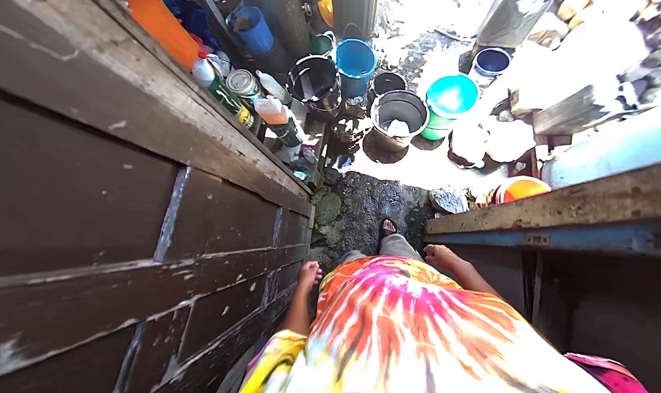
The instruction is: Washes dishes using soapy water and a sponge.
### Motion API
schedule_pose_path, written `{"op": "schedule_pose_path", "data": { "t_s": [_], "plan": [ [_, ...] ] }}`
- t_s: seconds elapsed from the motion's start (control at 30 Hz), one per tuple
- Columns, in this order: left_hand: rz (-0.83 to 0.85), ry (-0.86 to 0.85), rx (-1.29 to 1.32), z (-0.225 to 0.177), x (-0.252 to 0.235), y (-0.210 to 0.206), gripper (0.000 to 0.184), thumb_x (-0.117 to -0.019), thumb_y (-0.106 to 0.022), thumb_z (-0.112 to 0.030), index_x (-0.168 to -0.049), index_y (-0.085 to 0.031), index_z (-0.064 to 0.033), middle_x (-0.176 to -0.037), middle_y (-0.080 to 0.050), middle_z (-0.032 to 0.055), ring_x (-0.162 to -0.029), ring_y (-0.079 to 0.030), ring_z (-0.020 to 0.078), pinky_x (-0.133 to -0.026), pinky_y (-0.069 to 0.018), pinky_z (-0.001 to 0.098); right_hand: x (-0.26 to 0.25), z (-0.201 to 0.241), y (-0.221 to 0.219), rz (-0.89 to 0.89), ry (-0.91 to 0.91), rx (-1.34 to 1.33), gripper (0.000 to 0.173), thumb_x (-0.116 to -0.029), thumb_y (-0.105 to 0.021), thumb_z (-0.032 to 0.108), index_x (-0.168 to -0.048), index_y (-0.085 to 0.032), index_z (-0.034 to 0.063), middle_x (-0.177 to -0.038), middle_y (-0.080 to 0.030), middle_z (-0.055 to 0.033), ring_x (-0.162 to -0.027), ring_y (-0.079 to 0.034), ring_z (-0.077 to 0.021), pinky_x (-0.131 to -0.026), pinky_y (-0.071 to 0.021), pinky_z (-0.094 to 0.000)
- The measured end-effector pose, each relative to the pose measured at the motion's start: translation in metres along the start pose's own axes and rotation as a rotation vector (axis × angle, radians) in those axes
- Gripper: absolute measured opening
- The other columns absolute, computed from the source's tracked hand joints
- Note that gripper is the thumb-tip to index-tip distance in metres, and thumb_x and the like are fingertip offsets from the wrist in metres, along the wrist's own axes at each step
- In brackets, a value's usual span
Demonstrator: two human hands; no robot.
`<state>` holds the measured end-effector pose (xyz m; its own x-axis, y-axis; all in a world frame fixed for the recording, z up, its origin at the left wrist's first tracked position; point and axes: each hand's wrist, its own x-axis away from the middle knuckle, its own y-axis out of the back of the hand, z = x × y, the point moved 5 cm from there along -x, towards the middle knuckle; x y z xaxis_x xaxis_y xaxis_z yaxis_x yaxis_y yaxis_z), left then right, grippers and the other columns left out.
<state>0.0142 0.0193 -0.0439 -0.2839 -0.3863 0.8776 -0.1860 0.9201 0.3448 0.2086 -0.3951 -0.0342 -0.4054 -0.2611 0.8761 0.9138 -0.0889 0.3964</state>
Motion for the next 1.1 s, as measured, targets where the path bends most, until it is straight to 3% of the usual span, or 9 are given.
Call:
{"op": "schedule_pose_path", "data": {
  "t_s": [0.1, 0.17, 0.23, 0.43, 0.53, 0.63, 0.87, 1.0, 1.1],
  "plan": [
    [0.197, -0.087, -0.398, -0.014, -0.016, -0.030, 0.033, -0.1058, -0.056, -0.015, -0.131, -0.062, 0.0058, -0.131, -0.063, 0.0272, -0.124, -0.061, 0.0369, -0.109, -0.0450, 0.0509, -0.026, -0.021, 0.056, -0.072, 0.023, -0.094, 0.042, -0.1042, -0.058, 0.020, -0.142, -0.058, 0.0030, -0.131, -0.064, -0.0254, -0.127, -0.060, -0.0412, -0.111, -0.0419, -0.0585],
    [0.247, -0.153, -0.542, -0.029, -0.030, -0.044, 0.033, -0.1046, -0.059, -0.019, -0.128, -0.066, 0.0038, -0.132, -0.064, 0.0263, -0.128, -0.059, 0.0380, -0.112, -0.0413, 0.0527, -0.036, -0.027, 0.090, -0.069, 0.011, -0.112, 0.040, -0.1053, -0.056, 0.019, -0.142, -0.058, 0.0024, -0.132, -0.064, -0.0257, -0.126, -0.060, -0.0411, -0.111, -0.0417, -0.0582],
    [0.209, -0.181, -0.478, -0.057, -0.037, -0.052, 0.034, -0.1061, -0.057, -0.019, -0.131, -0.064, 0.0030, -0.135, -0.064, 0.0235, -0.130, -0.059, 0.0350, -0.114, -0.0411, 0.0494, -0.052, -0.029, 0.116, -0.032, -0.012, -0.070, 0.040, -0.1059, -0.055, 0.021, -0.142, -0.057, 0.0020, -0.133, -0.064, -0.0254, -0.128, -0.059, -0.0406, -0.112, -0.0409, -0.0578],
    [0.181, -0.126, -0.263, -0.135, -0.058, -0.054, 0.035, -0.1078, -0.053, -0.017, -0.136, -0.059, 0.0038, -0.134, -0.063, 0.0247, -0.125, -0.062, 0.0330, -0.110, -0.0459, 0.0467, -0.111, -0.010, 0.161, 0.022, 0.025, -0.021, 0.038, -0.1063, -0.053, 0.022, -0.136, -0.062, 0.0008, -0.133, -0.064, -0.0247, -0.130, -0.058, -0.0400, -0.113, -0.0403, -0.0585],
    [0.195, -0.041, -0.247, -0.168, -0.085, -0.043, 0.034, -0.1082, -0.051, -0.015, -0.136, -0.058, 0.0043, -0.126, -0.065, 0.0253, -0.110, -0.067, 0.0324, -0.098, -0.0525, 0.0462, -0.144, -0.004, 0.176, 0.004, 0.040, -0.059, 0.037, -0.1063, -0.053, 0.023, -0.135, -0.064, 0.0025, -0.133, -0.065, -0.0233, -0.129, -0.059, -0.0399, -0.112, -0.0410, -0.0597],
    [0.185, 0.032, -0.209, -0.202, -0.116, -0.022, 0.036, -0.1087, -0.049, -0.014, -0.139, -0.054, 0.0036, -0.121, -0.065, 0.0243, -0.100, -0.066, 0.0294, -0.090, -0.0533, 0.0438, -0.156, 0.012, 0.203, 0.022, -0.004, -0.105, 0.037, -0.1068, -0.053, 0.021, -0.136, -0.062, 0.0009, -0.133, -0.064, -0.0247, -0.129, -0.058, -0.0403, -0.112, -0.0404, -0.0592],
    [0.108, 0.013, -0.075, -0.319, -0.169, 0.030, 0.039, -0.1092, -0.046, -0.017, -0.144, -0.050, -0.0009, -0.125, -0.065, 0.0221, -0.102, -0.067, 0.0282, -0.089, -0.0539, 0.0434, -0.184, 0.051, 0.280, 0.011, -0.062, -0.215, 0.038, -0.1085, -0.049, 0.018, -0.140, -0.058, -0.0018, -0.135, -0.062, -0.0275, -0.126, -0.060, -0.0409, -0.111, -0.0428, -0.0570],
    [0.106, -0.046, -0.085, -0.370, -0.189, 0.028, 0.039, -0.1098, -0.047, -0.020, -0.143, -0.051, -0.0010, -0.123, -0.066, 0.0203, -0.099, -0.067, 0.0246, -0.087, -0.0537, 0.0397, -0.208, 0.063, 0.312, -0.021, -0.060, -0.316, 0.038, -0.1099, -0.045, 0.018, -0.141, -0.056, -0.0026, -0.128, -0.064, -0.0289, -0.114, -0.066, -0.0417, -0.102, -0.0481, -0.0563],
    [0.112, -0.061, -0.077, -0.398, -0.192, 0.014, 0.038, -0.1099, -0.047, -0.018, -0.143, -0.050, 0.0008, -0.125, -0.064, 0.0218, -0.098, -0.066, 0.0242, -0.086, -0.0535, 0.0382, -0.229, 0.066, 0.328, 0.007, -0.029, -0.326, 0.038, -0.1098, -0.045, 0.016, -0.141, -0.055, -0.0035, -0.128, -0.064, -0.0292, -0.114, -0.066, -0.0400, -0.102, -0.0488, -0.0543]
  ]
}}
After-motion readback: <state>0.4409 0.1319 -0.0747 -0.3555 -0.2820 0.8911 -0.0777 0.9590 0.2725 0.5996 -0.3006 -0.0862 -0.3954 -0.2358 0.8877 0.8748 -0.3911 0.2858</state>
